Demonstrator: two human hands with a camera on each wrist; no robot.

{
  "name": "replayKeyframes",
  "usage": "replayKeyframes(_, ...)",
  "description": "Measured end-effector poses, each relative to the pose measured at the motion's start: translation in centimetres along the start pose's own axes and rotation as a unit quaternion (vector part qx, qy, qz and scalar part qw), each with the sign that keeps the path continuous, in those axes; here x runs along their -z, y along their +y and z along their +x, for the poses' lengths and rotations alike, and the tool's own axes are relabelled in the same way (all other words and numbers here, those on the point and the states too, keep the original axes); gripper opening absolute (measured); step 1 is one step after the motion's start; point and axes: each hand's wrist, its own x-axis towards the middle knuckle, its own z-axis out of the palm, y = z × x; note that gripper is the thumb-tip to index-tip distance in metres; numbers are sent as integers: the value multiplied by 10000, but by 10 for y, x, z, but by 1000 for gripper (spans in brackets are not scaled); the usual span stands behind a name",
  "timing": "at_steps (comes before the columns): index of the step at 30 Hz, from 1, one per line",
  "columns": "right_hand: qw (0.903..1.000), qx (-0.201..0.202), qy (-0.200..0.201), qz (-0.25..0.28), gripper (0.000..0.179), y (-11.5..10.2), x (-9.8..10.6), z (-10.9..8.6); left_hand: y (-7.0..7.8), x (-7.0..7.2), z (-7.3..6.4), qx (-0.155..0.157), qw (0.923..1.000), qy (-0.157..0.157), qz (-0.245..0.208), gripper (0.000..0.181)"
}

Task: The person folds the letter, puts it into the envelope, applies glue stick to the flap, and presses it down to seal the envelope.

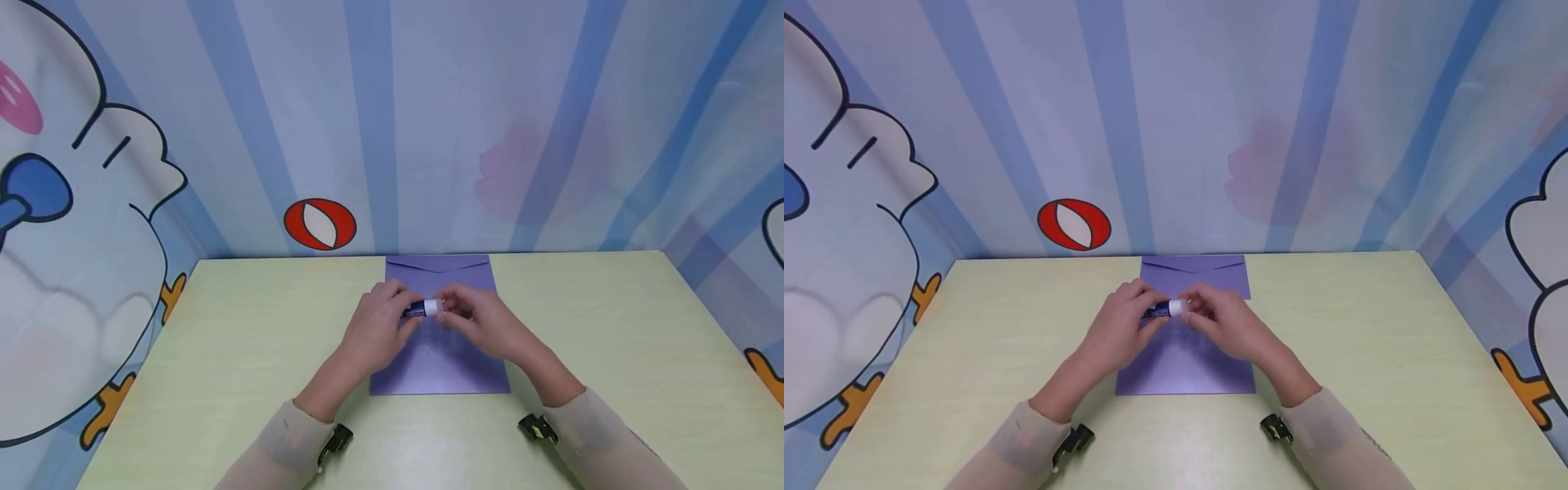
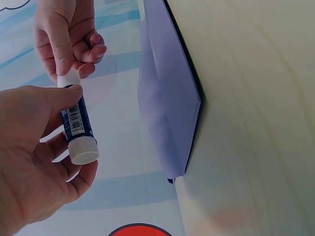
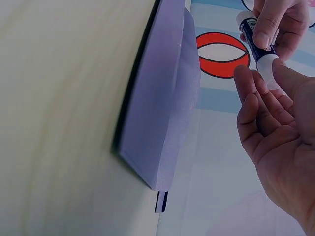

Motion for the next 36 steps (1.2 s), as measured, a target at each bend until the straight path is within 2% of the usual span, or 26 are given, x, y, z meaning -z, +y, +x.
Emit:
replayKeyframes(13,9998,-123,-115,-60,19,0,1,-1,1,0,0,-42,10000,12,-40,27)
replayKeyframes(16,9999,-158,-41,-26,23,-1,0,-1,1,0,-1,84,9999,-22,-91,27)
replayKeyframes(21,9993,-261,251,-50,38,-4,0,-1,1,4,0,382,9989,20,-253,28)
replayKeyframes(25,9987,-250,395,-190,41,-5,1,-1,1,7,1,741,9954,97,-599,28)
replayKeyframes(27,9986,-224,400,-256,41,-6,2,-1,2,8,2,949,9919,121,-841,28)
replayKeyframes(30,9986,-165,396,-303,41,-6,1,0,2,9,2,1265,9825,171,-1356,28)
replayKeyframes(32,9988,-130,386,-282,42,-7,1,0,3,10,2,1481,9725,207,-1784,28)
replayKeyframes(36,9988,-77,386,-290,42,-7,-1,1,3,12,3,1908,9467,223,-2585,27)
